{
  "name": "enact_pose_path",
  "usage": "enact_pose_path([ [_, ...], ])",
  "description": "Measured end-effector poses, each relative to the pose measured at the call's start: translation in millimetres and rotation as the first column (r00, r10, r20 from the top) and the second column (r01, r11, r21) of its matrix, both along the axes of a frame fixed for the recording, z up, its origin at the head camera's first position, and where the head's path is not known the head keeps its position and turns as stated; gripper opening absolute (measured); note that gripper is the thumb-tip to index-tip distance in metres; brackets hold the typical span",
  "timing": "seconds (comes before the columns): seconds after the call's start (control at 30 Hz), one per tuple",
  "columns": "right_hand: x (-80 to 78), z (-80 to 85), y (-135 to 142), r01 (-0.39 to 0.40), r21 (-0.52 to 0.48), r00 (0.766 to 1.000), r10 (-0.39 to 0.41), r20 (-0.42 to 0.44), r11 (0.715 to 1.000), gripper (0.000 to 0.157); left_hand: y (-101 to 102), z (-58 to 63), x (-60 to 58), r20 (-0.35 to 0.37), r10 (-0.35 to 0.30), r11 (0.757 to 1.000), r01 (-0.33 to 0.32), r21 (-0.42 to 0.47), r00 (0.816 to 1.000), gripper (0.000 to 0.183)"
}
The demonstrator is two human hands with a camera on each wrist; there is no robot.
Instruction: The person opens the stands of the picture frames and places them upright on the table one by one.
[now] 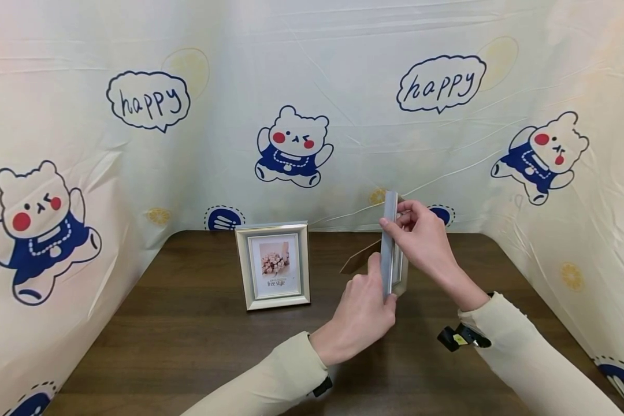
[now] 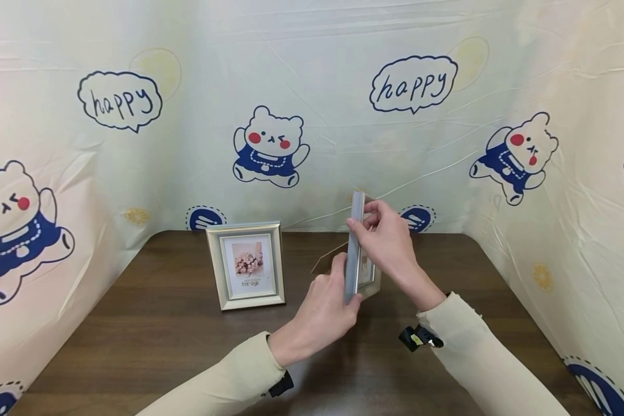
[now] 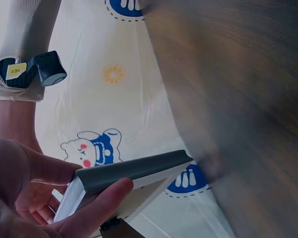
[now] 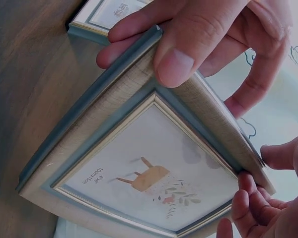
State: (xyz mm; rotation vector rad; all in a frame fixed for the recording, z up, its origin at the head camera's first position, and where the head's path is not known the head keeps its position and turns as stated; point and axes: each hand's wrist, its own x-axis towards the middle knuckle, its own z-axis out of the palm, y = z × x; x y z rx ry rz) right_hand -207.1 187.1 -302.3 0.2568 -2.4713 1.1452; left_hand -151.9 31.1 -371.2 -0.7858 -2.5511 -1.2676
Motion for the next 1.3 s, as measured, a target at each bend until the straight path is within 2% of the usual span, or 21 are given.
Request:
enact_pose_path([
  [0.17,1.0,2.1,-3,-0.018,0.008,1.0,0.018,0.003,1.0,0.04,-1,-1.3,-0.9,-0.019,0.025,1.0,-0.025,0.006,1.0,0.062],
  [0.4,1.0,2.7,-5,-0.074,0.003,0.997,0.074,0.004,0.997,0.04,-5,-1.7,-2.0,0.038,0.001,0.998,-0.004,0.063,0.999,0.063],
  [0.97,1.4,1.9,-2,-0.11,0.007,0.994,0.11,0.016,0.994,0.043,-12,-1.2,-4.8,0.05,0.014,0.995,-0.019,0.101,0.999,0.068],
  [1.13,2.7,3.4,-2,-0.12,-0.002,0.993,0.12,0.017,0.993,0.043,-13,-2.6,-7.2,0.051,0.036,0.995,-0.04,0.095,0.998,0.069],
  [1.3,3.3,3.2,0,-0.136,0.008,0.991,0.135,0.011,0.991,0.041,-13,-3.6,-8.8,0.093,0.022,0.991,-0.034,0.13,0.995,0.069],
])
